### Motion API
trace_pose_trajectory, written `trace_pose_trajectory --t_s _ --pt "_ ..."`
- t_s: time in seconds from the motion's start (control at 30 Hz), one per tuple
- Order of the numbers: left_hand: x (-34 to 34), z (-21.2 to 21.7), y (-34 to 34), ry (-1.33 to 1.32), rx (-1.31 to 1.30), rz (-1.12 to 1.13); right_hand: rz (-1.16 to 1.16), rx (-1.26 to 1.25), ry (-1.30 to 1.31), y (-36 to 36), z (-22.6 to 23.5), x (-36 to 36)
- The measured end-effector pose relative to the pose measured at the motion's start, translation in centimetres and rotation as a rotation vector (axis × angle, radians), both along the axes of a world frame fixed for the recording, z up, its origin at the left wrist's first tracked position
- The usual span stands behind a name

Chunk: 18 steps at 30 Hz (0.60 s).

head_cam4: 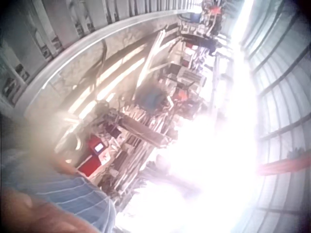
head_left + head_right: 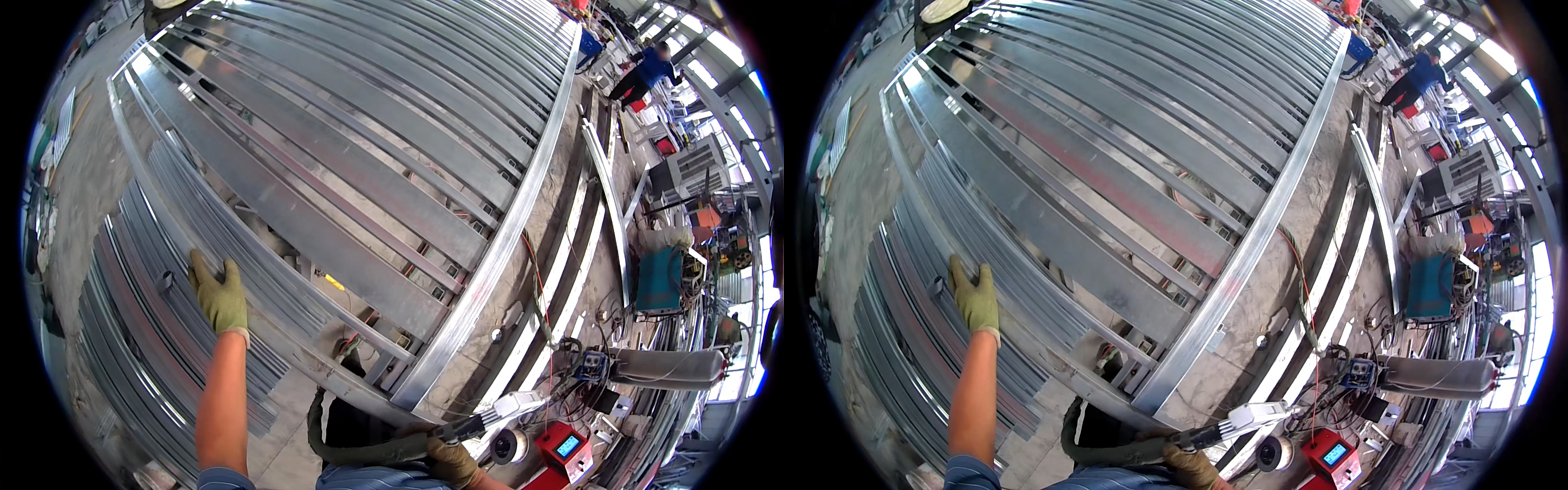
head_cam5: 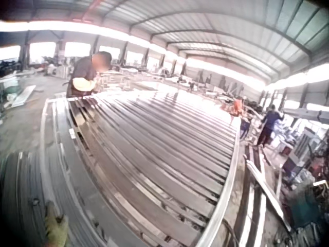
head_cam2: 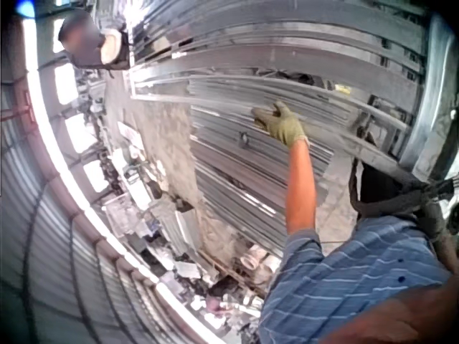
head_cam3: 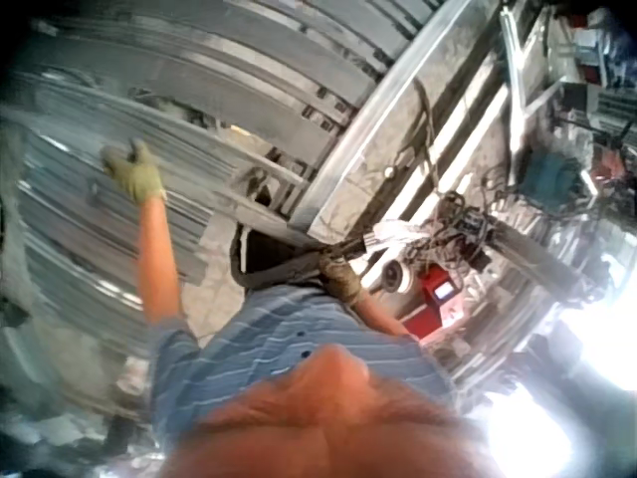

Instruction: The person welds metal bars onto a large metal frame using a welding torch, creating bright sparks. They reposition the frame and continue welding different sections. Another worker is seen welding nearby.

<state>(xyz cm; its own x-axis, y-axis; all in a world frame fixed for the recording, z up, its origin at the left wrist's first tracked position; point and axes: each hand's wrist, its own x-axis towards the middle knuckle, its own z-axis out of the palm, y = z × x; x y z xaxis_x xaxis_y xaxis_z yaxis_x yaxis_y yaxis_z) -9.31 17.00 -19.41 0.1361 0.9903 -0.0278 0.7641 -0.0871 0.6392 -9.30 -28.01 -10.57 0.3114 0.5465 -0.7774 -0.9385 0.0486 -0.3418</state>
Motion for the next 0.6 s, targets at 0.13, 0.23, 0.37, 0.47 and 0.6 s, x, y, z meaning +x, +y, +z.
trace_pose_trajectory --t_s 0.13,0.23,0.37,0.47,0.6 --pt "-1.4 2.4 -2.4 0.070 0.077 -0.167 0.290 0.130 -0.069 2.8 1.1 1.7" --pt "-2.2 8.1 -8.4 -0.198 0.064 -0.546 0.425 0.274 -0.117 5.4 0.1 2.1" --pt "-0.7 16.0 -13.2 -0.380 -0.884 -1.102 0.528 0.442 -0.179 8.5 -2.6 2.3" --pt "-0.2 16.4 -15.1 -0.130 -0.766 -1.292 0.520 0.526 -0.226 10.0 -4.2 2.6" --pt "3.3 15.6 -15.8 -0.210 -0.690 -1.174 0.403 0.587 -0.162 11.0 -5.9 1.9"
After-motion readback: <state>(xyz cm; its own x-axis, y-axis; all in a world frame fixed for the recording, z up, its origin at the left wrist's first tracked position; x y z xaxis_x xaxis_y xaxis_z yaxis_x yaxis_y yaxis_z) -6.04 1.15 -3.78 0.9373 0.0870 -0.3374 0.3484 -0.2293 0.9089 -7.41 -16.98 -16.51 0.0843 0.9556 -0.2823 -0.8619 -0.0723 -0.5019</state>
